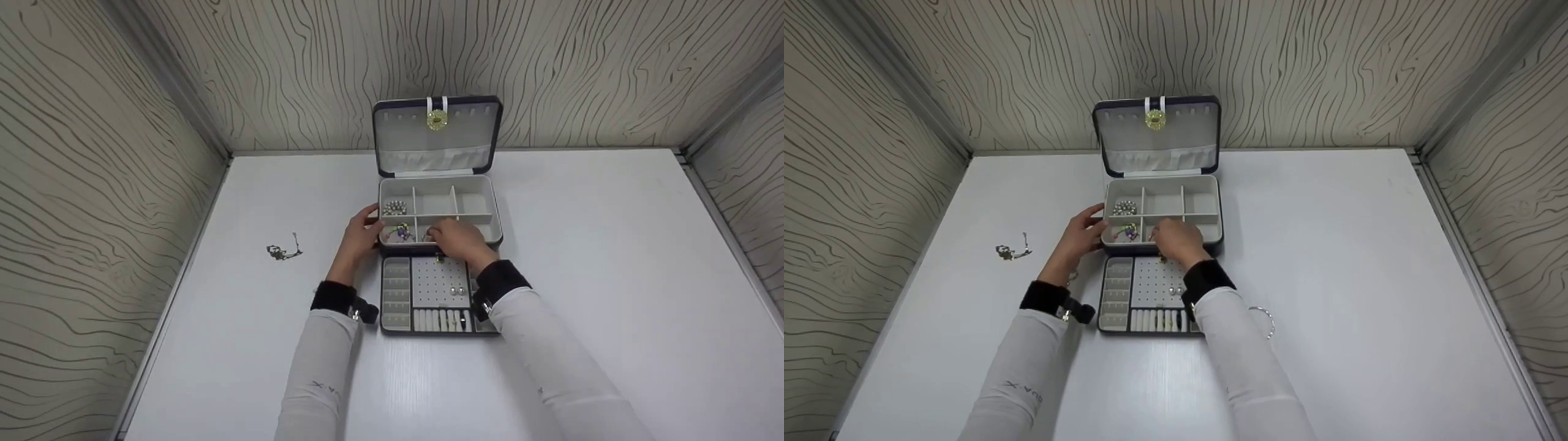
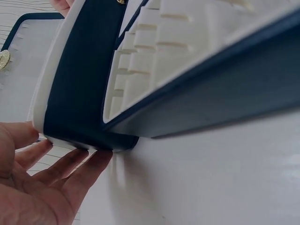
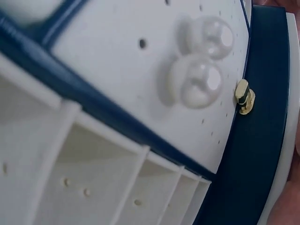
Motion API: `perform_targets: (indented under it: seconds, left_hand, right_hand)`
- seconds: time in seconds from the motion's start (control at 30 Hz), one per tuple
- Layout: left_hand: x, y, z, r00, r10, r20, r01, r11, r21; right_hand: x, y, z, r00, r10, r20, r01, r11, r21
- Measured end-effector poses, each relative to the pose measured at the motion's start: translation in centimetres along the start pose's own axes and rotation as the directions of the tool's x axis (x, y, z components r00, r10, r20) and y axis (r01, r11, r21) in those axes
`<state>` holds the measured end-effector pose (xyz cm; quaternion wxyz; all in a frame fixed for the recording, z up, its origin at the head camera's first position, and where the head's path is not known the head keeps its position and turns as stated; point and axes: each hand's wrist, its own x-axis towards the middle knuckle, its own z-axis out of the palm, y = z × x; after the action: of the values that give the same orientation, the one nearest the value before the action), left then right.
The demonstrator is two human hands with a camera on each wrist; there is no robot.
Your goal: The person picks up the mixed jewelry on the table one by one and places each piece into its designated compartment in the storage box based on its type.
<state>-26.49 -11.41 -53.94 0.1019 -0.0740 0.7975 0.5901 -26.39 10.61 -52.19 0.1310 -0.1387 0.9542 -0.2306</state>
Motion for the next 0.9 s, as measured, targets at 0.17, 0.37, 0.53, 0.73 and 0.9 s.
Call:
perform_targets:
  seconds: [0.17, 0.37, 0.53, 0.73, 0.9]
  left_hand:
    - [0.0, 0.0, -0.1, 1.0, 0.003, -0.003, -0.003, 1.0, -0.007]
    - [-0.2, 0.0, -0.1, 1.0, -0.03, 0.007, 0.03, 0.999, -0.035]
    - [-0.2, 0.0, 0.0, 0.999, -0.031, 0.007, 0.031, 0.999, -0.041]
    - [0.0, -0.1, 0.0, 1.0, -0.029, 0.007, 0.029, 0.999, -0.02]
    - [0.0, -0.1, 0.0, 1.0, -0.023, 0.004, 0.024, 1.0, -0.007]
  right_hand:
    - [-0.4, 0.5, 0.0, 0.998, -0.004, -0.062, 0.015, 0.983, 0.183]
    - [-1.2, 1.6, -1.4, 0.987, -0.087, -0.135, 0.143, 0.855, 0.498]
    - [-3.8, 2.6, -3.9, 0.985, -0.092, -0.146, 0.161, 0.791, 0.591]
    - [-8.3, 5.0, -5.4, 0.982, -0.091, -0.168, 0.167, 0.831, 0.531]
    - [-11.7, 7.7, -5.3, 0.988, -0.109, -0.107, 0.14, 0.927, 0.348]
